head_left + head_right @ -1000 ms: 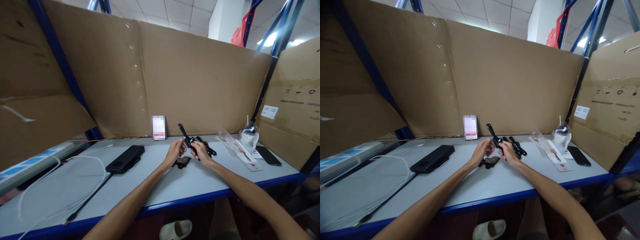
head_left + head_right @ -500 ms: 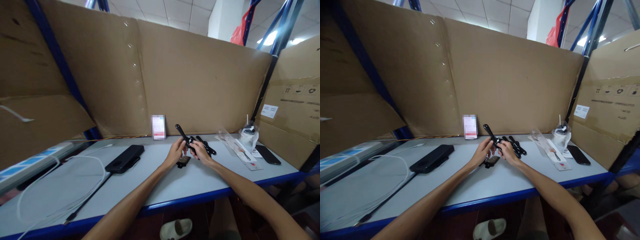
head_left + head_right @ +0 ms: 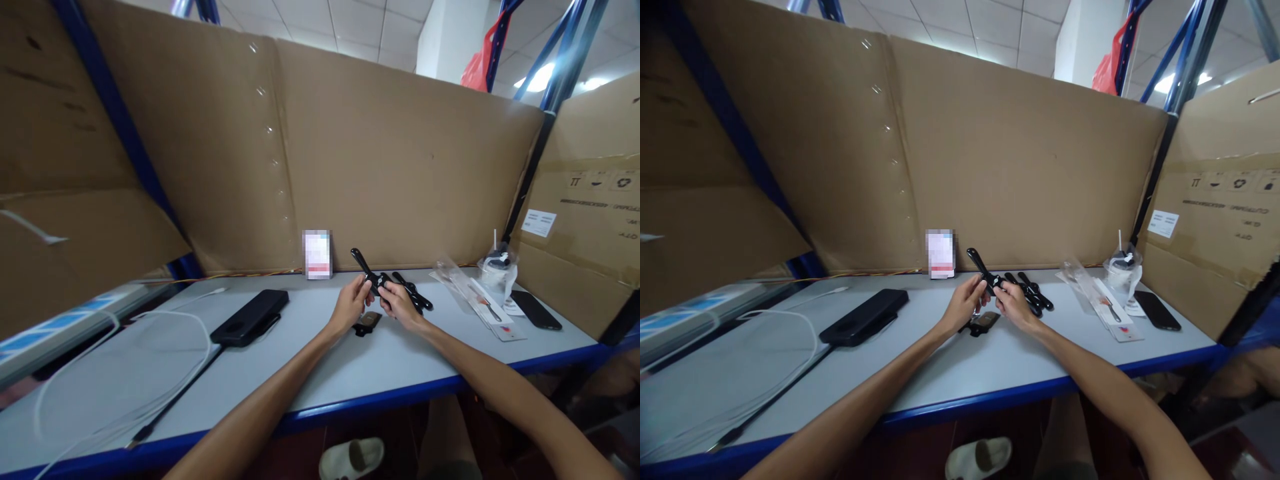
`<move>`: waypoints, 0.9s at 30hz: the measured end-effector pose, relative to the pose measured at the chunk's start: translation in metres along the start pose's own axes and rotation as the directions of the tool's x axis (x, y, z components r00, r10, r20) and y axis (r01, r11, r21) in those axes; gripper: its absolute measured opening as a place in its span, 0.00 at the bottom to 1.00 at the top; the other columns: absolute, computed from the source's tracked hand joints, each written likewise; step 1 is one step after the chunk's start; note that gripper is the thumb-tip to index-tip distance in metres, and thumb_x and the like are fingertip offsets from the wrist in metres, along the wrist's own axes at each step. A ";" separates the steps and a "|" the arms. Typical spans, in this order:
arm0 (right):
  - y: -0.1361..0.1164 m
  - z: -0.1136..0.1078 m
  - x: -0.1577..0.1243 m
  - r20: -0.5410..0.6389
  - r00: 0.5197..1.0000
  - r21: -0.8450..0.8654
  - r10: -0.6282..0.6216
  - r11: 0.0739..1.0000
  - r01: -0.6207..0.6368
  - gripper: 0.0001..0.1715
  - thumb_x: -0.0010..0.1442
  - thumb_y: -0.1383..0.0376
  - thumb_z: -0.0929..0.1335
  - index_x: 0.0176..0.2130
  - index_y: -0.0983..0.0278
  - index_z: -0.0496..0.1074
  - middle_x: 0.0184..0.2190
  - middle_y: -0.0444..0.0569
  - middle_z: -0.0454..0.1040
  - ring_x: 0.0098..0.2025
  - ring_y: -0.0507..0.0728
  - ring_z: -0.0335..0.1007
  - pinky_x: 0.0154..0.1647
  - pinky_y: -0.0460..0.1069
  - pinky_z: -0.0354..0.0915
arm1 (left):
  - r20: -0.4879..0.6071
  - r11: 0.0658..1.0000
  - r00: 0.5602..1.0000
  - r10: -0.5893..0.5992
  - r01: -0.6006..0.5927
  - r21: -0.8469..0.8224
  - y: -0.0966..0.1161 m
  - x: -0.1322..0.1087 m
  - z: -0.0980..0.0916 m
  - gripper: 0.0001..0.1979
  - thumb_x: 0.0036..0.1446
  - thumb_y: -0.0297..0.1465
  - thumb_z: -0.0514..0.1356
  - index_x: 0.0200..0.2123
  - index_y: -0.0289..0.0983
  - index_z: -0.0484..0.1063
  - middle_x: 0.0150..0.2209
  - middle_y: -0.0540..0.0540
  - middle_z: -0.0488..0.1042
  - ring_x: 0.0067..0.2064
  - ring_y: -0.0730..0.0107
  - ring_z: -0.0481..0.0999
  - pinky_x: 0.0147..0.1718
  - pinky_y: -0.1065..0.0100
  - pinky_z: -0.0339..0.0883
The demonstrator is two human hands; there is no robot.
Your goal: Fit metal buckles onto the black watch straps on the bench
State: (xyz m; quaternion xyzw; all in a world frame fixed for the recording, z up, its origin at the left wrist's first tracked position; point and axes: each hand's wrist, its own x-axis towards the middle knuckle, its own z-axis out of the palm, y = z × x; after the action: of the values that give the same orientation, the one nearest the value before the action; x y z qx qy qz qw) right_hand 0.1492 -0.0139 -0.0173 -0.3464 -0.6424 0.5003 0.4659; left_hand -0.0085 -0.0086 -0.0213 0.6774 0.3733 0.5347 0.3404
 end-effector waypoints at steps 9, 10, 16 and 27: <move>0.003 -0.005 0.002 0.030 0.999 0.067 0.042 0.997 -0.044 0.19 0.59 0.50 0.67 0.31 0.62 0.63 0.16 0.35 0.58 0.13 0.46 0.45 0.12 0.44 0.42 | 0.006 0.988 0.997 -0.078 0.078 -0.133 -0.003 0.003 0.005 0.27 0.56 0.58 0.57 0.29 0.40 0.57 0.20 0.53 0.70 0.19 0.76 0.68 0.16 0.75 0.59; 0.001 -0.007 0.003 0.043 0.998 0.071 0.052 0.996 -0.055 0.20 0.59 0.49 0.68 0.31 0.62 0.63 0.16 0.35 0.59 0.13 0.45 0.45 0.12 0.44 0.42 | 0.044 0.983 0.995 -0.092 0.098 -0.157 -0.003 0.004 0.004 0.27 0.55 0.59 0.58 0.30 0.40 0.58 0.22 0.52 0.70 0.21 0.74 0.69 0.16 0.75 0.60; -0.005 -0.020 0.004 0.180 0.975 0.026 0.132 0.990 -0.139 0.20 0.56 0.50 0.70 0.31 0.63 0.65 0.15 0.36 0.61 0.12 0.45 0.46 0.12 0.44 0.40 | 0.250 0.978 0.959 -0.134 0.169 -0.125 0.001 0.008 -0.008 0.32 0.51 0.62 0.59 0.36 0.36 0.66 0.27 0.47 0.73 0.27 0.69 0.74 0.16 0.73 0.65; -0.003 -0.010 0.002 0.103 0.988 0.076 0.112 0.990 -0.120 0.19 0.57 0.51 0.69 0.32 0.62 0.64 0.15 0.35 0.60 0.12 0.45 0.44 0.12 0.44 0.41 | 0.097 0.992 0.989 -0.111 0.116 -0.044 -0.008 0.011 -0.003 0.30 0.54 0.61 0.55 0.24 0.39 0.60 0.17 0.55 0.62 0.17 0.79 0.58 0.17 0.73 0.51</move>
State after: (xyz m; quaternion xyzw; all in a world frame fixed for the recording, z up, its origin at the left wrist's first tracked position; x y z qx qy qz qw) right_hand 0.1580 -0.0100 -0.0135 -0.3386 -0.6223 0.5690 0.4175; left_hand -0.0112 0.0052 -0.0222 0.6708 0.3814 0.4910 0.4043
